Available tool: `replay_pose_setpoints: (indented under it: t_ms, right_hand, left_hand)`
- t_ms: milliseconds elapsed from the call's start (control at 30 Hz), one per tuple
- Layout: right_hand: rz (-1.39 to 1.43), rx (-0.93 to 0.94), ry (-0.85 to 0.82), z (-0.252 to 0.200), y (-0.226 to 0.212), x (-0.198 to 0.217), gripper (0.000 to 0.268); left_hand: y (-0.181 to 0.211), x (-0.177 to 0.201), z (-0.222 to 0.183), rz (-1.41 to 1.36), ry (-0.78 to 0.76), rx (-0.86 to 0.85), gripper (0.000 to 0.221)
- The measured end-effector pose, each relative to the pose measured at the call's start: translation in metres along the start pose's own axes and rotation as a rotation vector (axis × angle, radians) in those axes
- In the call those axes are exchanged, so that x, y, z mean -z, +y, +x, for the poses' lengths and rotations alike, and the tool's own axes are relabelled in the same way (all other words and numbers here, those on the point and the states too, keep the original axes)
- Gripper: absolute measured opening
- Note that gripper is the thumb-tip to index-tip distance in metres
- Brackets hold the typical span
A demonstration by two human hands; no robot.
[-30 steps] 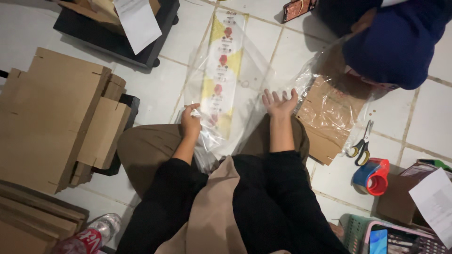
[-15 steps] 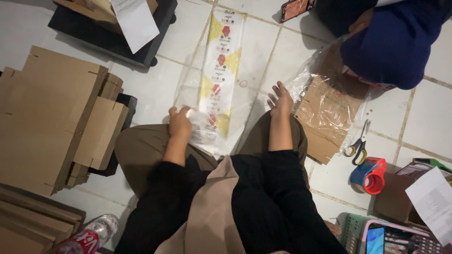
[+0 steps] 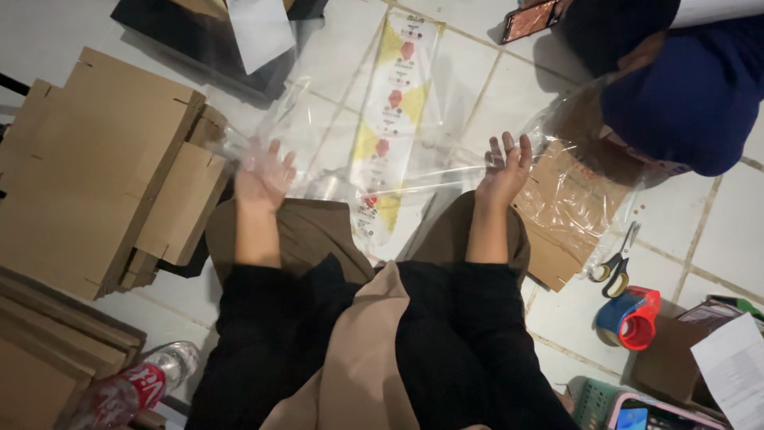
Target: The person places stacks of brown cardboard items into clear plastic bags by hand and then sets the filled bags onto the floor.
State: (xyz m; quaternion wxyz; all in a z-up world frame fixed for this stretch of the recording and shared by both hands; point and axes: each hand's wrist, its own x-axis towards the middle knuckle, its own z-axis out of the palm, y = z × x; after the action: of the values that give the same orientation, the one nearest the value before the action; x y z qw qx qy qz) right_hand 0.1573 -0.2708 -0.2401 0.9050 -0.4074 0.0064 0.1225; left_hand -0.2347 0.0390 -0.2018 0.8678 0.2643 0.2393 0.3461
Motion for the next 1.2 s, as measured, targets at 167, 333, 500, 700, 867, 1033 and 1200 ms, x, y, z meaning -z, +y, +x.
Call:
replay_pose_setpoints:
  t_ms: [167,333,500,700,867,1033,1200]
  right_hand:
    - [-0.115,-0.2,0.055,0.011,0.012,0.018,0.038]
    - [-0.16,-0.249,0.12,0.009,0.011,0.011,0.041]
    - [-0.16,-0.246,0.141,0.003,0.002,0.007,0.046]
    - [-0.155,-0.194,0.182,0.008,0.006,0.016,0.049]
    - [-0.256,-0.122,0.15,-0.012,-0.013,-0.009,0.035]
    - [-0.328,-0.054,-0.077,-0.079,-0.055,-0.032,0.02]
    - [-0.599,0.227,-0.322,-0.193,-0.069,-0.008,0.017]
  left_hand:
    - [0.01,0.0,-0.007,-0.004,0.471,0.098,0.105]
    - [-0.024,-0.024,0.01,0.785,0.447,0.295,0.112]
    - [-0.045,-0.044,-0.004,1.356,0.492,0.142,0.083]
    - [-0.032,-0.063,-0.024,1.311,0.524,-0.06,0.042]
    - [-0.024,-0.099,-0.04,1.56,0.295,-0.203,0.051]
    - [-0.014,-0.136,-0.02,1.887,-0.181,-0.282,0.062]
    - [-0.012,-0.174,0.052,2.14,-0.535,-0.558,0.042]
